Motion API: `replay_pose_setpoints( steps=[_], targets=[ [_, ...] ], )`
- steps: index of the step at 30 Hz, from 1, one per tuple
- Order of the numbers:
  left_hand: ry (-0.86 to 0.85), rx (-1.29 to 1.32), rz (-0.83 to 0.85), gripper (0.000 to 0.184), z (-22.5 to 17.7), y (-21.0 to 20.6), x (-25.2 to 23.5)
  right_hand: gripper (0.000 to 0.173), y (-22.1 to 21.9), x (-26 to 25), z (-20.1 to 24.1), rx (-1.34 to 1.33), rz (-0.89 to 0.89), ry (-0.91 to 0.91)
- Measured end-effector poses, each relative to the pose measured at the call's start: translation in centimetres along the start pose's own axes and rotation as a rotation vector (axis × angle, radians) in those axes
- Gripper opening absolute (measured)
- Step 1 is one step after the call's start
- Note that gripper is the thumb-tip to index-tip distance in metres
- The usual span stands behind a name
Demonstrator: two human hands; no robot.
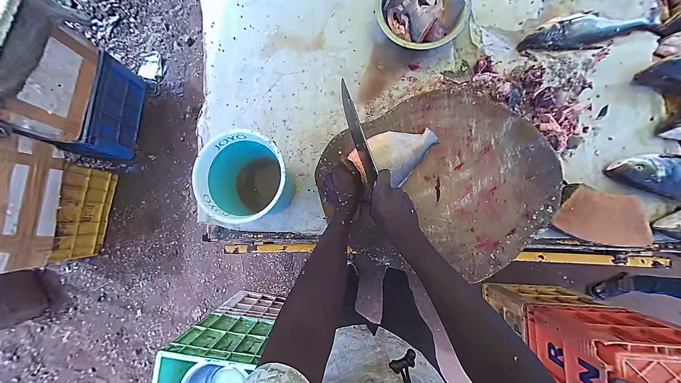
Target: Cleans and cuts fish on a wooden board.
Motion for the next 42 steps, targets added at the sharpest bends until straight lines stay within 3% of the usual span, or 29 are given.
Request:
replay_pose_setpoints(
  steps=[4,6,9,13,16,19,22,25,27,29,32,34,36,38,40,42],
  targets=[
    [-0.006,-0.011,0.008,0.059,0.0,0.2,0.1,0.035,-0.3,0.3,-0.4,-0.073,0.008,-0.039],
    [0.0,-0.01,0.002,0.058,-0.3,0.0,-0.1,0.041,-0.8,0.7,-1.8,-0.041,0.096,-0.077],
    [0.016,-0.007,0.071,0.06,-0.1,0.3,-0.1,0.034,-0.1,3.8,-4.4,0.087,0.284,-0.108],
    [0.026,0.007,0.018,0.061,-0.2,-0.2,0.4,0.03,3.8,5.2,-2.7,0.182,0.482,-0.162],
    [0.078,0.016,0.042,0.06,-0.6,-0.3,0.1,0.039,1.2,0.9,-0.3,0.145,0.364,-0.159],
    [0.075,0.003,0.037,0.059,-0.2,-0.3,-0.3,0.033,-0.9,-2.3,1.1,0.089,0.19,-0.098],
    [0.097,0.074,0.149,0.059,-0.8,0.4,1.0,0.031,1.5,-2.3,-0.2,0.15,0.281,-0.094],
    [0.113,0.065,0.134,0.055,-0.2,0.4,1.0,0.032,4.4,-0.1,-0.8,0.186,0.454,-0.12],
    [0.117,0.078,0.043,0.051,-0.5,-0.4,1.6,0.028,3.5,-1.3,-1.5,0.173,0.401,-0.105],
    [0.012,0.139,0.0,0.05,0.3,-1.0,1.9,0.033,0.2,-6.2,0.0,0.124,0.246,-0.057],
    [0.068,0.123,-0.011,0.049,0.5,-0.5,1.6,0.034,-0.9,-9.9,1.7,0.059,0.186,0.003],
    [0.158,0.1,0.077,0.053,0.1,-0.2,3.1,0.032,0.9,-6.0,-0.2,0.109,0.301,-0.038],
    [0.172,0.114,0.043,0.056,-0.6,-0.2,1.6,0.03,2.5,-2.6,-1.4,0.198,0.364,-0.066],
    [0.101,0.127,-0.022,0.056,0.5,-1.5,3.5,0.034,0.1,0.0,-3.9,0.217,0.388,-0.123],
    [0.004,0.148,-0.045,0.059,1.4,-2.2,4.7,0.041,-2.3,-1.3,-4.0,0.172,0.308,-0.117],
    [-0.032,0.164,-0.085,0.057,0.9,-1.8,3.9,0.037,-1.8,-4.2,-2.6,0.113,0.228,-0.073]
  ],
)
Point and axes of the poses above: each hand's wrist, its own x-axis away from the middle knuckle, its own y-axis out of the back of the hand, z = x × y, the point moved 1 cm from there along -x, towards the middle knuckle, and after that the axes turned 1 degree about -y, right-handed, at the moved point
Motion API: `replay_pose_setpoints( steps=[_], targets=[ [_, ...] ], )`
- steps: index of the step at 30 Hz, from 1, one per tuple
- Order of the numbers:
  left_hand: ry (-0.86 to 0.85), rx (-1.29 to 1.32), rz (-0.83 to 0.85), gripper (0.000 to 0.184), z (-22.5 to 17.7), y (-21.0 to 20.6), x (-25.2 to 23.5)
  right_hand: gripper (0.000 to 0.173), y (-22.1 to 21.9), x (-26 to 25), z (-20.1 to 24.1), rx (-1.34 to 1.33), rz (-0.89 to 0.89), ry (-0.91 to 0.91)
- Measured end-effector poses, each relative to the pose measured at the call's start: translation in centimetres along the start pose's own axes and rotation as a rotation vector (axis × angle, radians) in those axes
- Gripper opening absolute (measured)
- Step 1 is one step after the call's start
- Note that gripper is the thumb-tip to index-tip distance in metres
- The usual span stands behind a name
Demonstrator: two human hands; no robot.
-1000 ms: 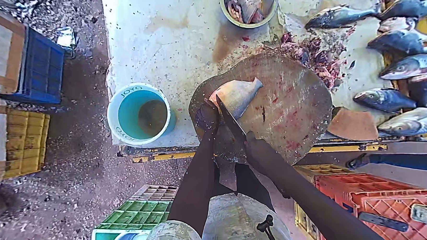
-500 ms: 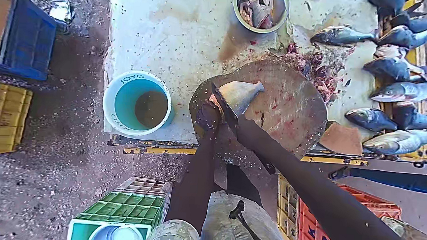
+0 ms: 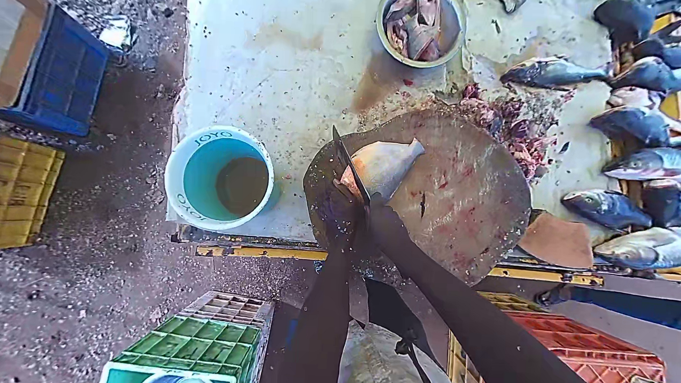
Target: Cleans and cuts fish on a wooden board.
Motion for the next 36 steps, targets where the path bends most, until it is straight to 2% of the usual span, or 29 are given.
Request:
replay_pose_setpoints(
  steps=[3,6,8,10,12,14,15,17,18,21,24,27,28,30,32,34,36],
  targets=[
    [0.073,0.034,-0.137,0.053,0.0,0.2,0.5,0.035,-0.3,1.1,-1.1,-0.054,0.031,0.052],
    [0.168,0.084,-0.042,0.055,-0.6,1.4,0.8,0.039,-2.1,5.9,-5.3,-0.056,0.114,0.003],
    [0.102,0.108,0.0,0.06,0.8,2.7,2.9,0.043,-3.3,10.1,-9.5,-0.066,0.206,-0.017],
    [0.025,0.047,-0.003,0.079,1.8,3.1,4.7,0.045,-4.2,12.0,-13.9,-0.135,0.22,0.066],
    [-0.022,-0.08,0.027,0.1,1.6,2.3,7.1,0.045,-5.4,14.2,-19.6,-0.264,0.131,0.12],
    [-0.003,-0.101,0.035,0.104,0.2,1.6,6.7,0.042,-5.4,14.8,-23.2,-0.35,-0.155,0.113],
    [0.028,-0.102,0.034,0.104,0.3,1.9,7.1,0.043,-5.3,15.7,-24.5,-0.379,-0.221,0.058],
    [0.029,-0.042,0.045,0.1,0.9,2.6,7.1,0.04,-3.9,16.0,-26.8,-0.385,-0.228,-0.068],
    [0.021,-0.007,0.066,0.099,1.3,2.8,6.6,0.04,-2.8,15.5,-27.9,-0.372,-0.175,-0.121],
    [0.033,-0.017,0.144,0.105,1.2,2.8,5.5,0.037,-0.9,14.4,-30.8,-0.345,-0.086,-0.083],
    [0.108,-0.099,0.108,0.098,-0.2,1.9,6.0,0.041,-1.8,15.0,-32.6,-0.337,-0.135,0.049],
    [0.1,-0.067,0.159,0.096,-2.0,2.2,5.7,0.038,-3.1,14.9,-34.3,-0.531,-0.125,0.046],
    [0.09,-0.018,0.184,0.089,-1.6,2.6,5.5,0.038,-3.6,14.8,-34.8,-0.62,-0.104,0.026],
    [0.139,0.254,0.187,0.055,-0.7,4.3,5.6,0.037,-4.0,14.9,-35.7,-0.795,-0.085,-0.027],
    [0.227,0.508,0.215,0.037,-1.9,7.2,6.6,0.031,-3.9,15.1,-36.1,-0.965,-0.111,-0.074],
    [0.244,0.573,0.372,0.039,-5.1,10.0,8.1,0.03,-3.4,15.0,-35.7,-1.178,-0.173,-0.089],
    [0.204,0.506,0.632,0.041,-8.2,9.6,8.8,0.036,-3.1,13.9,-34.8,-1.422,-0.267,-0.025]
  ],
)
Point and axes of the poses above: each hand's wrist, its own x-axis away from the middle knuckle, its own y-axis out of the back of the hand, z = x × y, the point moved 1 cm from there along -x, towards the middle knuckle, and after that the axes turned 1 degree about -y, right-handed, at the moved point
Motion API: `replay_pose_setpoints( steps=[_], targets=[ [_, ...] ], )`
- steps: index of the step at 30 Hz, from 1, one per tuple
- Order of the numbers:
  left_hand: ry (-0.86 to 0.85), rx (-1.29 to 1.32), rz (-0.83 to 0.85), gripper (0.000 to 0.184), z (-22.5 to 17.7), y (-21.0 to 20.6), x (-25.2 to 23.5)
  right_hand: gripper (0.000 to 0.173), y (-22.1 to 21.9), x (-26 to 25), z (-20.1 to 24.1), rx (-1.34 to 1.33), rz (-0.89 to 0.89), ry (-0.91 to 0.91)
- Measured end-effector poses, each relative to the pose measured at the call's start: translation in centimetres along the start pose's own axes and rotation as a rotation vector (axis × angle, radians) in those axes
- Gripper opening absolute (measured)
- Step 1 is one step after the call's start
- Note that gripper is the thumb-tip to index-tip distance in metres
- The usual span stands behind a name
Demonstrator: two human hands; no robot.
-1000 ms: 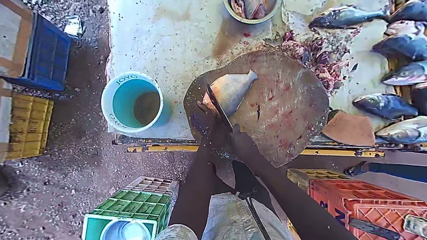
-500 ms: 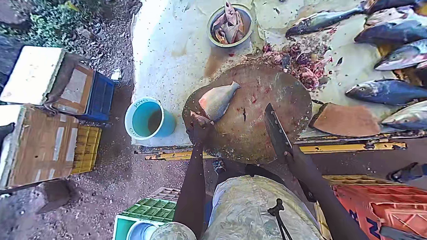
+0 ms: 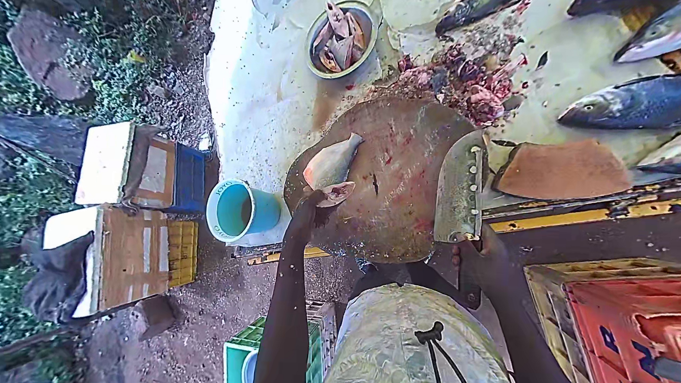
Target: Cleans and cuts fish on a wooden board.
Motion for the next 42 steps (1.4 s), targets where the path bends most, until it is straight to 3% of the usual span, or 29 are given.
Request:
replay_pose_setpoints(
  steps=[3,4,7,10,13,18,24,33,37,42],
  targets=[
    [0.074,-0.223,0.33,0.044,-1.3,-7.1,-3.3,0.041,-2.6,-3.6,0.6,-0.288,-0.059,0.151],
    [0.121,-0.271,0.367,0.043,-0.7,-9.7,-4.3,0.039,-3.4,-4.8,0.7,-0.325,-0.075,0.207],
    [0.125,-0.29,0.251,0.04,2.2,-13.8,-4.7,0.042,-5.5,-7.4,0.5,-0.329,-0.102,0.275],
    [-0.017,-0.181,0.031,0.041,3.6,-14.2,-4.1,0.043,-7.5,-8.3,0.2,-0.303,-0.061,0.258],
    [-0.018,-0.2,-0.031,0.056,3.7,-14.2,-4.1,0.04,-9.3,-8.0,-0.4,-0.267,-0.01,0.267],
    [0.032,-0.376,-0.047,0.066,3.6,-14.4,-4.6,0.041,-11.4,-7.9,-1.2,-0.117,0.008,0.209],
    [0.062,-0.339,0.015,0.066,4.2,-14.5,-4.3,0.041,-12.1,-6.9,-0.9,0.371,-0.088,0.279],
    [0.025,-0.393,0.051,0.055,3.4,-16.0,-4.3,0.038,-6.6,-8.2,-0.5,0.615,-0.058,0.196],
    [-0.027,-0.338,0.038,0.058,3.9,-16.1,-1.1,0.038,-4.7,-8.5,-0.2,0.493,-0.052,0.173],
    [0.013,-0.314,0.039,0.059,4.5,-16.0,-1.2,0.04,-8.4,-5.3,-0.3,0.302,-0.081,0.153]
  ],
)
Point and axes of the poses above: each hand's wrist, its own x-axis away from the middle knuckle, its own y-axis out of the back of the hand, z = x × y, the point moved 1 cm from there along -x, towards the middle knuckle, and after that the axes turned 1 degree about -y, right-handed, at the moved point
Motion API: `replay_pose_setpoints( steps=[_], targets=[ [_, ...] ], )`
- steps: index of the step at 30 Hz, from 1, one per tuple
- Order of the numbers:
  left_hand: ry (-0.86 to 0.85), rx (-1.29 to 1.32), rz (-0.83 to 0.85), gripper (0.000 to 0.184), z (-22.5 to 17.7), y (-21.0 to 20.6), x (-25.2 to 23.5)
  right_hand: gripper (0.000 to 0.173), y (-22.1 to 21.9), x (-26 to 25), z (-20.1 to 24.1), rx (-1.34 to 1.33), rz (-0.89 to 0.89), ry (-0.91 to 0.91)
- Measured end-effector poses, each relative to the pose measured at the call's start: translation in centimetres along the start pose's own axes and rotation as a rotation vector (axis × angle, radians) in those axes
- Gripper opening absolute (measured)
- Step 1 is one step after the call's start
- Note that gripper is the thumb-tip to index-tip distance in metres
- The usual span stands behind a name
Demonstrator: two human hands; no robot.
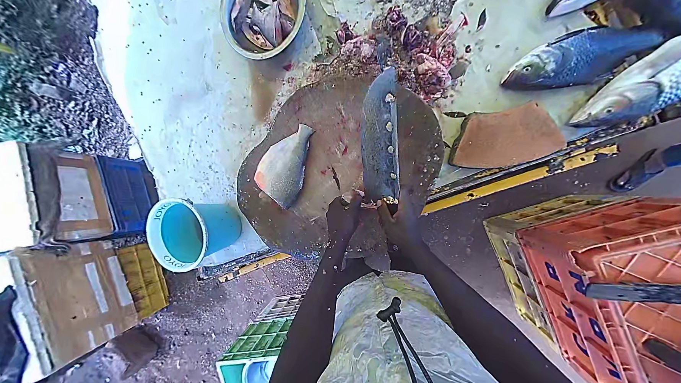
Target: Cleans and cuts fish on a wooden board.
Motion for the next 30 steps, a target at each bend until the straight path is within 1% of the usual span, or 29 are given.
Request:
replay_pose_setpoints(
  steps=[2,5,7,8,9,10,11,13,15,17,19,21,22,23,25,26,30],
  targets=[
    [0.038,0.053,0.005,0.056,-0.1,-0.3,-0.1,0.041,-0.9,0.1,-1.3,-0.006,0.042,-0.009],
    [0.035,0.168,0.035,0.042,-0.1,-0.8,-0.8,0.044,-0.8,-0.1,-3.3,0.096,0.049,0.007],
    [0.037,0.109,0.049,0.045,-0.2,-1.2,-1.2,0.043,0.4,-0.3,-3.0,0.183,0.088,0.0],
    [0.034,0.067,0.042,0.047,-0.1,-1.3,-1.2,0.038,1.1,-0.2,-2.7,0.243,0.117,0.01],
    [0.018,0.023,0.018,0.048,-0.3,-1.4,-1.2,0.034,1.7,-0.4,-2.7,0.303,0.13,0.048],
    [-0.018,-0.007,-0.008,0.047,-1.0,-1.6,-1.7,0.034,2.6,-1.2,-2.5,0.335,0.143,0.094],
    [-0.045,-0.023,-0.02,0.047,-1.4,-1.6,-2.1,0.035,3.2,-1.9,-2.3,0.35,0.158,0.118],
    [-0.08,0.009,0.003,0.049,-0.8,-1.7,-1.9,0.034,4.0,-2.1,-2.0,0.354,0.178,0.121],
    [-0.127,0.025,0.016,0.05,0.2,-1.1,-0.7,0.032,4.5,-1.3,-1.4,0.33,0.13,0.061],
    [-0.176,0.029,0.008,0.052,-0.3,-0.6,-0.5,0.036,4.8,-1.4,-0.1,0.25,0.002,0.028],
    [-0.162,0.026,0.02,0.049,0.4,-0.5,-0.7,0.039,3.2,0.7,0.7,0.141,-0.075,-0.019],
    [-0.156,0.014,0.024,0.046,0.2,-0.4,-1.5,0.038,0.9,1.8,1.4,0.157,-0.067,-0.038],
    [-0.16,0.005,0.028,0.046,0.1,-0.4,-1.7,0.041,-0.1,1.6,1.1,0.177,-0.04,-0.055],
    [-0.148,0.007,0.048,0.05,0.0,-0.3,-1.9,0.042,-0.7,1.0,0.7,0.18,-0.038,-0.063],
    [-0.081,-0.005,0.104,0.058,-0.2,0.3,-1.2,0.041,-0.9,-0.1,-0.1,0.163,-0.013,-0.136],
    [-0.095,-0.047,0.104,0.059,-1.0,0.3,-1.3,0.041,-0.3,-1.0,0.0,0.181,0.006,-0.151],
    [-0.336,-0.295,0.026,0.048,-3.5,-2.1,-2.2,0.043,2.9,-2.8,0.5,0.367,0.108,-0.135]
  ],
)
Point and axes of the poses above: each hand's wrist, its own x-axis away from the middle knuckle, its own y-axis out of the back of the hand, z = x × y, the point moved 1 cm from there along -x, towards the middle knuckle, and after that the axes turned 1 degree about -y, right-handed, at the moved point
